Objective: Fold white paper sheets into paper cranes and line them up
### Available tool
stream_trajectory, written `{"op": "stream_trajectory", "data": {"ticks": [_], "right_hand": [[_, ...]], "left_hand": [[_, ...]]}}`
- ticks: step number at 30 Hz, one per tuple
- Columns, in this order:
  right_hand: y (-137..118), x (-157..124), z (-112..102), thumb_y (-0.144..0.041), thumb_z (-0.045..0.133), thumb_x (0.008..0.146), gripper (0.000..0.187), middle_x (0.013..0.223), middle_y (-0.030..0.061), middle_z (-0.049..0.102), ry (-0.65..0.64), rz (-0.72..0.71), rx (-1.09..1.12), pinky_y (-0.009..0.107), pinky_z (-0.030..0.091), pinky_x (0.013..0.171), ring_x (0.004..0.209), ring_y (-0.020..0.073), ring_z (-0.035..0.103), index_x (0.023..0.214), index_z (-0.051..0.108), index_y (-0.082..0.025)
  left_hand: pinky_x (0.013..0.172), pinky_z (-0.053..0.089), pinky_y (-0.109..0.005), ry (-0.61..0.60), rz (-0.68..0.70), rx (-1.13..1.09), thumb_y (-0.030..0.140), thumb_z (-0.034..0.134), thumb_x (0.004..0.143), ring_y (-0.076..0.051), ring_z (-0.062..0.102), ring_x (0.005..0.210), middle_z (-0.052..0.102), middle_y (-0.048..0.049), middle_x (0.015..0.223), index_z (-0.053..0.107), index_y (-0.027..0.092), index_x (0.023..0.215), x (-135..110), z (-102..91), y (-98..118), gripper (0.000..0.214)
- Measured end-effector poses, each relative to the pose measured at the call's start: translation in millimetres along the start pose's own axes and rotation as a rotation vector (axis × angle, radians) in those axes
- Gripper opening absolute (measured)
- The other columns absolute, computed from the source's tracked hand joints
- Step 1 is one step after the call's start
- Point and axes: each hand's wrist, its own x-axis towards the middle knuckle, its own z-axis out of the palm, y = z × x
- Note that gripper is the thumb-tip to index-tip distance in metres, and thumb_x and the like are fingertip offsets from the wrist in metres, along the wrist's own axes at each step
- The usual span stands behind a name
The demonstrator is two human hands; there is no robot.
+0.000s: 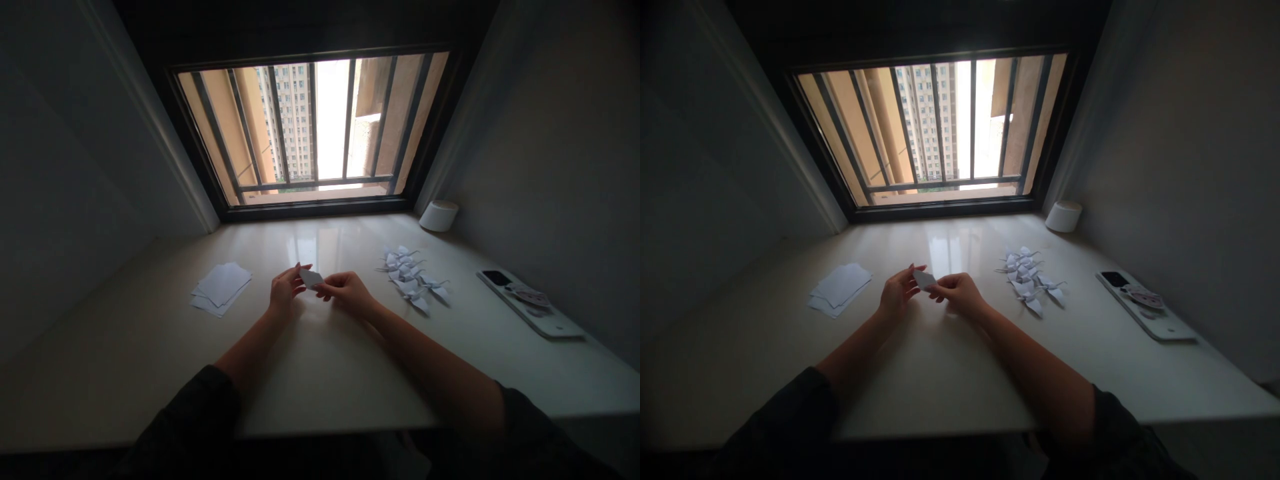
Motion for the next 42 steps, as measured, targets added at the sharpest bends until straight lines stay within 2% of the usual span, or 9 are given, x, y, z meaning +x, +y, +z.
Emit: {"op": "stream_trajectory", "data": {"ticks": [9, 14, 18, 22, 25, 28, 33, 38, 42], "right_hand": [[0, 0, 0, -0.046, 0.072, 0.063, 0.033, 0.063, 0.0051, 0.068, -0.035, 0.024, 0.032, 0.025, 0.046, 0.056, 0.054, 0.0125, 0.058, 0.072, 0.073, -0.014], [0, -2, -1, -0.045, 0.073, 0.062, 0.032, 0.062, 0.0055, 0.069, -0.067, 0.055, 0.031, 0.025, 0.045, 0.054, 0.053, 0.0126, 0.058, 0.072, 0.072, -0.014], [-1, -1, -2, -0.045, 0.073, 0.063, 0.032, 0.063, 0.0056, 0.069, 0.033, 0.024, 0.045, 0.025, 0.046, 0.055, 0.053, 0.0126, 0.058, 0.071, 0.072, -0.014], [3, 3, -4, -0.047, 0.071, 0.064, 0.033, 0.064, 0.0059, 0.069, 0.224, -0.033, 0.068, 0.028, 0.048, 0.059, 0.057, 0.0151, 0.060, 0.074, 0.072, -0.015], [6, 4, -7, -0.049, 0.066, 0.069, 0.033, 0.064, 0.0054, 0.069, 0.388, -0.122, -0.084, 0.028, 0.047, 0.057, 0.057, 0.0161, 0.060, 0.072, 0.071, -0.017], [5, 1, -9, -0.045, 0.061, 0.077, 0.027, 0.066, 0.0039, 0.068, 0.499, -0.281, -0.419, 0.028, 0.044, 0.056, 0.058, 0.0155, 0.058, 0.077, 0.073, -0.021], [3, -2, -9, -0.028, 0.057, 0.083, 0.019, 0.081, 0.0025, 0.068, 0.438, -0.600, -0.927, 0.030, 0.044, 0.066, 0.073, 0.0168, 0.056, 0.096, 0.070, -0.030], [5, 0, -7, -0.030, 0.056, 0.084, 0.026, 0.087, 0.0035, 0.065, 0.351, -0.669, -0.958, 0.029, 0.046, 0.066, 0.075, 0.0168, 0.054, 0.109, 0.065, -0.030], [5, 0, -7, -0.035, 0.058, 0.083, 0.027, 0.089, 0.0046, 0.065, 0.400, -0.613, -0.830, 0.031, 0.047, 0.071, 0.079, 0.0175, 0.056, 0.108, 0.065, -0.028]], "left_hand": [[0.069, 0.043, -0.030, 0.032, 0.001, -0.024, 0.054, 0.064, 0.065, -0.020, 0.060, 0.079, 0.067, -0.0096, 0.088, 0.070, 0.015, 0.094, -1, 2.4, 0, 0.048], [0.068, 0.043, -0.027, 0.181, 0.048, -0.074, 0.057, 0.064, 0.064, -0.018, 0.060, 0.081, 0.067, -0.0085, 0.096, 0.068, 0.020, 0.100, 2, -2.9, 10, 0.052], [0.066, 0.042, -0.026, 0.159, 0.113, 0.015, 0.061, 0.060, 0.067, -0.018, 0.061, 0.083, 0.067, -0.0090, 0.098, 0.066, 0.020, 0.104, 2, -2.9, 12, 0.055], [0.066, 0.042, -0.029, 0.076, 0.134, 0.143, 0.064, 0.052, 0.072, -0.021, 0.062, 0.081, 0.069, -0.0115, 0.094, 0.065, 0.017, 0.107, -2, 2.6, 10, 0.060], [0.071, 0.043, -0.033, -0.059, 0.042, 0.218, 0.060, 0.054, 0.072, -0.024, 0.063, 0.084, 0.069, -0.0136, 0.096, 0.067, 0.015, 0.102, -6, 6.5, 8, 0.056], [0.077, 0.043, -0.035, -0.227, 0.002, 0.250, 0.051, 0.064, 0.069, -0.026, 0.063, 0.092, 0.069, -0.0136, 0.100, 0.069, 0.016, 0.099, -11, 10.6, 7, 0.046], [0.082, 0.046, -0.038, -0.215, 0.050, 0.150, 0.050, 0.063, 0.071, -0.026, 0.062, 0.095, 0.069, -0.0124, 0.094, 0.069, 0.014, 0.093, -14, 13.3, 4, 0.043], [0.084, 0.046, -0.036, -0.175, 0.090, 0.140, 0.047, 0.066, 0.069, -0.023, 0.063, 0.092, 0.070, -0.0089, 0.093, 0.069, 0.015, 0.093, -10, 9.7, 4, 0.040], [0.078, 0.048, -0.035, -0.150, 0.076, 0.143, 0.046, 0.068, 0.067, -0.024, 0.065, 0.087, 0.070, -0.0102, 0.089, 0.069, 0.013, 0.094, -6, 7.5, 3, 0.042]]}}
